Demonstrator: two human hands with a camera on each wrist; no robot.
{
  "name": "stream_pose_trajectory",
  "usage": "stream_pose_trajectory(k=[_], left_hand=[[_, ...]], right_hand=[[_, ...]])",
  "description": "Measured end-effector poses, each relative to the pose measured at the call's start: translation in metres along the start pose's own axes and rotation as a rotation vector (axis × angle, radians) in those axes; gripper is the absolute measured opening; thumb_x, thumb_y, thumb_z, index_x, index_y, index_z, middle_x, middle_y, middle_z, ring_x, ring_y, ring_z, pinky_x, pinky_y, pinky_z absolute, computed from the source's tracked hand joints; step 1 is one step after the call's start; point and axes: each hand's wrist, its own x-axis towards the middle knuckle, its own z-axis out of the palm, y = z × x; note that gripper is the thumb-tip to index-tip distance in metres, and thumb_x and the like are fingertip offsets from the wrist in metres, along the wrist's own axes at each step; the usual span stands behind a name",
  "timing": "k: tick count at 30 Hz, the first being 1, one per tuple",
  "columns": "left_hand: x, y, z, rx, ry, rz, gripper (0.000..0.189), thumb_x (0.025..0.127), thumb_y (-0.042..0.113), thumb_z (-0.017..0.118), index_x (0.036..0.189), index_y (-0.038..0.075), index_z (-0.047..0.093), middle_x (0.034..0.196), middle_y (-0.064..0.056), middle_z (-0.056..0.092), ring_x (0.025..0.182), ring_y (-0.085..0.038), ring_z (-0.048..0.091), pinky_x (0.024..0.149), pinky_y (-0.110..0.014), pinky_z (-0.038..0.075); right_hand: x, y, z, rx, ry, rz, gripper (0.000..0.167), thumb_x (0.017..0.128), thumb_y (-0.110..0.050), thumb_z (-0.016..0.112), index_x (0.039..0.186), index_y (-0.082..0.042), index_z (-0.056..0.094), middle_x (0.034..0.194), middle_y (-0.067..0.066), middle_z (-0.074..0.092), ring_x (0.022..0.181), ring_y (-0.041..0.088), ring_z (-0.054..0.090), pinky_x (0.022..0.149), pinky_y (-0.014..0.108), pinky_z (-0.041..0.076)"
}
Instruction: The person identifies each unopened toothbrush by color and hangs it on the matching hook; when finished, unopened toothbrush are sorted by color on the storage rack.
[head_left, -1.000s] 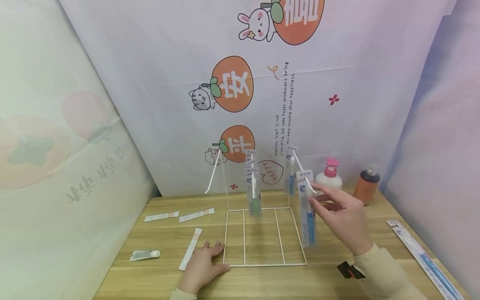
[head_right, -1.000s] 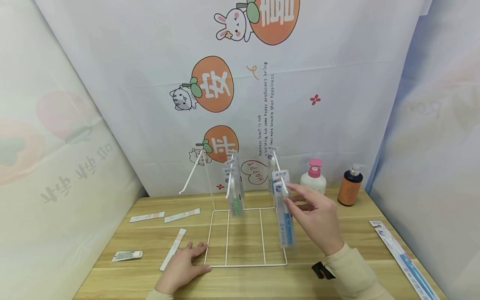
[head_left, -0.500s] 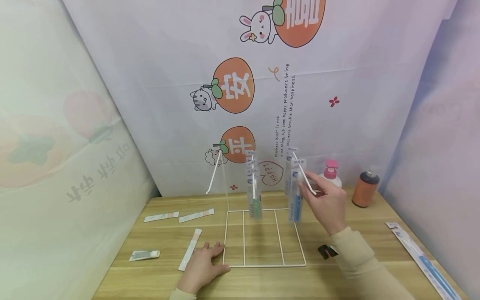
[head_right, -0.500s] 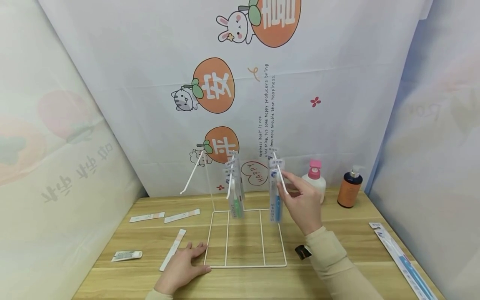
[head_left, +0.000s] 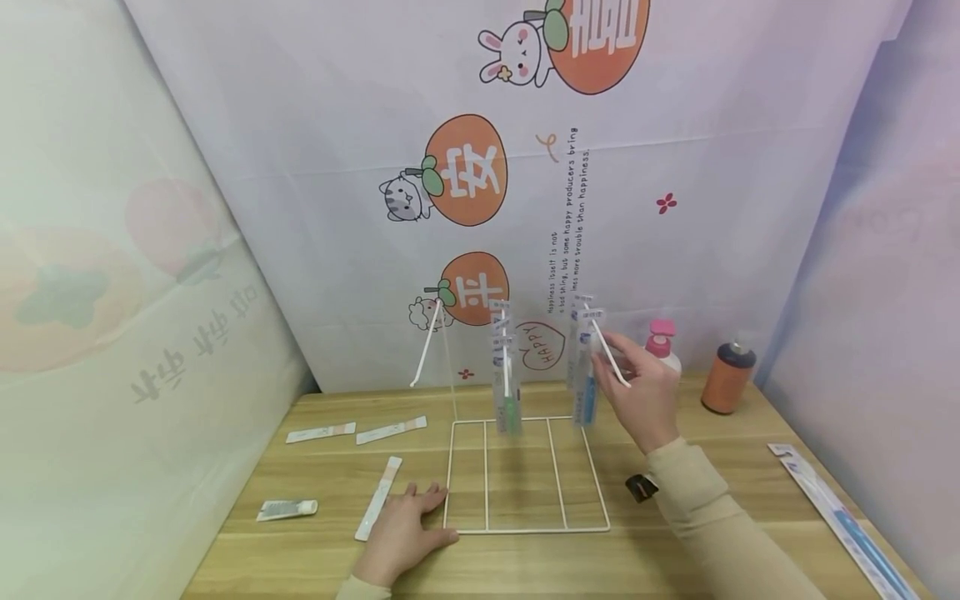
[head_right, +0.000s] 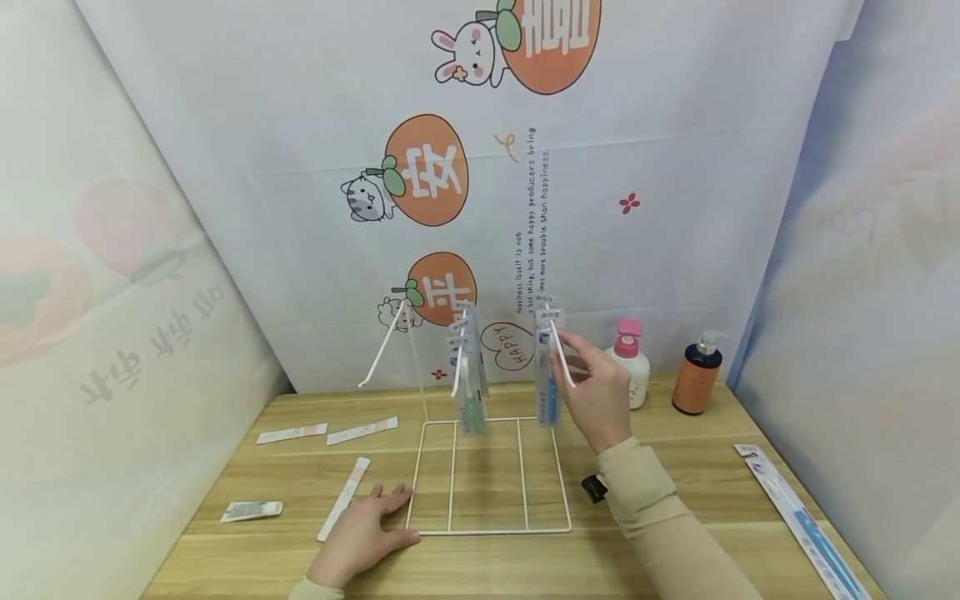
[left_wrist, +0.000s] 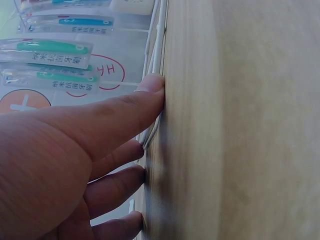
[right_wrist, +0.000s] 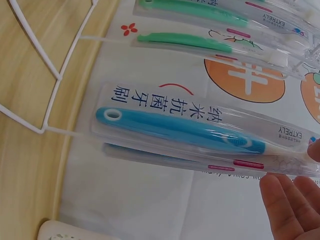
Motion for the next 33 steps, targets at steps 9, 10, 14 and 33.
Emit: stream_pose_trajectory(k=[9, 10, 14, 33], left_hand=[[0.0006, -0.0018, 0.001, 0.003, -0.004, -0.008, 0.07, 0.08, 0.048, 0.093, 0.135, 0.008, 0.076, 0.139, -0.017, 0.071, 0.133, -0.064, 0.055, 0.107, -0.08, 0.041], [0.0005, -0.0019, 0.0011, 0.004, -0.004, -0.01, 0.071, 0.08, 0.048, 0.093, 0.135, 0.008, 0.076, 0.139, -0.016, 0.071, 0.133, -0.064, 0.054, 0.106, -0.08, 0.041], [0.0005, -0.0021, 0.0015, 0.007, -0.003, -0.014, 0.071, 0.08, 0.049, 0.093, 0.136, 0.009, 0.076, 0.139, -0.016, 0.071, 0.134, -0.063, 0.054, 0.106, -0.079, 0.042], [-0.001, 0.0011, -0.0012, -0.002, 0.001, -0.013, 0.071, 0.079, 0.046, 0.094, 0.135, 0.007, 0.075, 0.139, -0.016, 0.071, 0.132, -0.065, 0.054, 0.105, -0.081, 0.042]], right_hand=[[0.0003, 0.0013, 0.0015, -0.023, -0.019, 0.028, 0.032, 0.09, -0.002, 0.085, 0.121, -0.004, 0.078, 0.109, 0.019, 0.08, 0.082, 0.036, 0.081, 0.071, 0.004, 0.052], [0.0003, 0.0012, 0.0015, -0.025, -0.02, 0.029, 0.032, 0.09, -0.002, 0.085, 0.121, -0.004, 0.078, 0.109, 0.019, 0.08, 0.082, 0.036, 0.081, 0.071, 0.004, 0.052], [0.0003, 0.0007, 0.0017, -0.029, -0.018, 0.026, 0.031, 0.09, -0.001, 0.085, 0.12, -0.004, 0.078, 0.11, 0.019, 0.081, 0.083, 0.037, 0.081, 0.072, 0.003, 0.05], [-0.0004, 0.0026, 0.0032, -0.067, 0.018, 0.0, 0.033, 0.088, -0.002, 0.085, 0.12, -0.007, 0.078, 0.112, 0.015, 0.081, 0.091, 0.034, 0.081, 0.07, 0.001, 0.049]])
